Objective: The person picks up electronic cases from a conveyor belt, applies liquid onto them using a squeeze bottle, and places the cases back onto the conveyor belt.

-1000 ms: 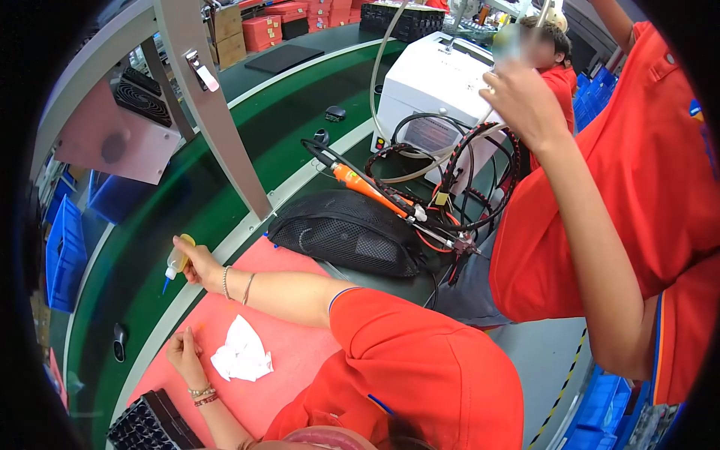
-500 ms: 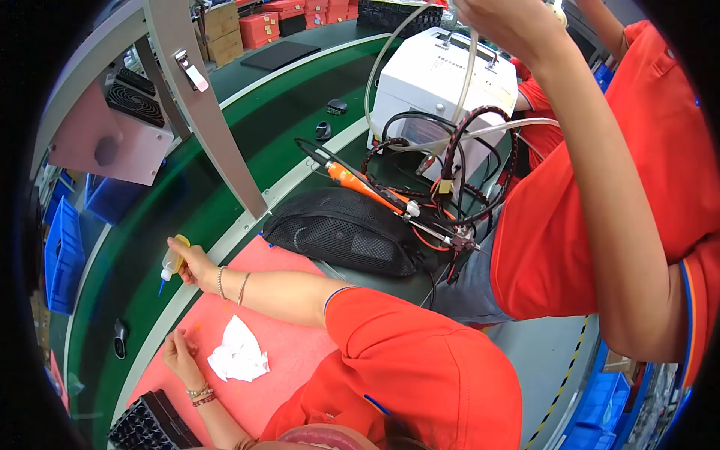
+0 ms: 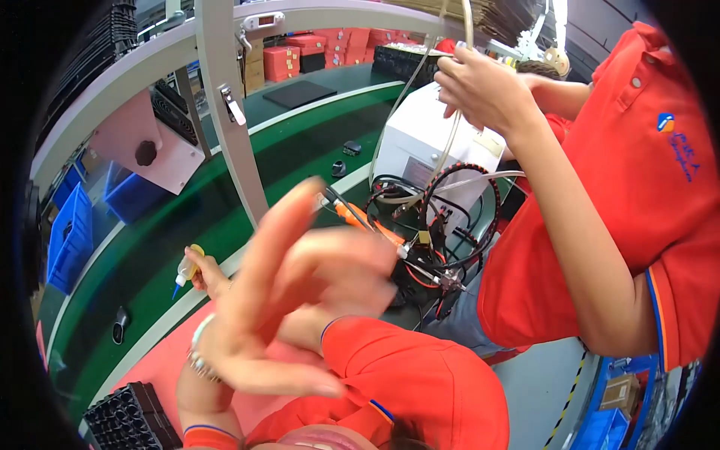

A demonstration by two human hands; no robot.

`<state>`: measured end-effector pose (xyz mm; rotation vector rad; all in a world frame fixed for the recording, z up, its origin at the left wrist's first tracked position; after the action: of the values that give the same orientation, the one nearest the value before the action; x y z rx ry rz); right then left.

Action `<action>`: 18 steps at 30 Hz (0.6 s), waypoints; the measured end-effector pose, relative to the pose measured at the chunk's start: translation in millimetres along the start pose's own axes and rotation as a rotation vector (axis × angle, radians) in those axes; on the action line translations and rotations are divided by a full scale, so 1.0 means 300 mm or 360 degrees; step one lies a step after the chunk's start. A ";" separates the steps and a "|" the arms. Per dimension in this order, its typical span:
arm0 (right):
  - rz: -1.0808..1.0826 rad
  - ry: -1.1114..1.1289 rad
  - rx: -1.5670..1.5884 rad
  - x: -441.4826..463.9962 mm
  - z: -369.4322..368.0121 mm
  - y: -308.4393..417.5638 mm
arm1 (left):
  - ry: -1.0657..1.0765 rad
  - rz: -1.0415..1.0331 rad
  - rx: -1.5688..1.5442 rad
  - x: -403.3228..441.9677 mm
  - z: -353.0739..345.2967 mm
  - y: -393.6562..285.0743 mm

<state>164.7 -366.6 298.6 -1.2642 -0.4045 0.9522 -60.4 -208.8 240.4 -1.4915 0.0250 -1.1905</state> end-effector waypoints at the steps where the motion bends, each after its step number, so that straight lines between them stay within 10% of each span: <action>1: -0.0032 -0.0007 -0.0011 -0.105 -0.092 -0.132 | 0.0047 -0.0078 -0.0055 0.034 -0.008 0.016; 8: -0.0350 -0.0472 0.0218 -0.209 -0.087 0.015 | 0.0148 -0.0101 -0.1123 -0.011 0.017 0.135; 18: 0.0607 0.0121 0.0905 -0.160 -0.071 0.395 | 0.0014 -0.0674 -0.1495 0.104 -0.047 0.157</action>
<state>107.8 -417.3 193.6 -0.8587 0.1754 1.2276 -27.6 -253.6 222.3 -2.3886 0.3264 -1.6360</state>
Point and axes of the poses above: each hand's wrist, its own x-axis towards the middle knuckle, its own z-axis out of the back of the hand, y = z × x, the point moved 2 cm from there along x, towards the middle knuckle, and after that the axes turned 15 degrees about y, right-handed, at the moved point
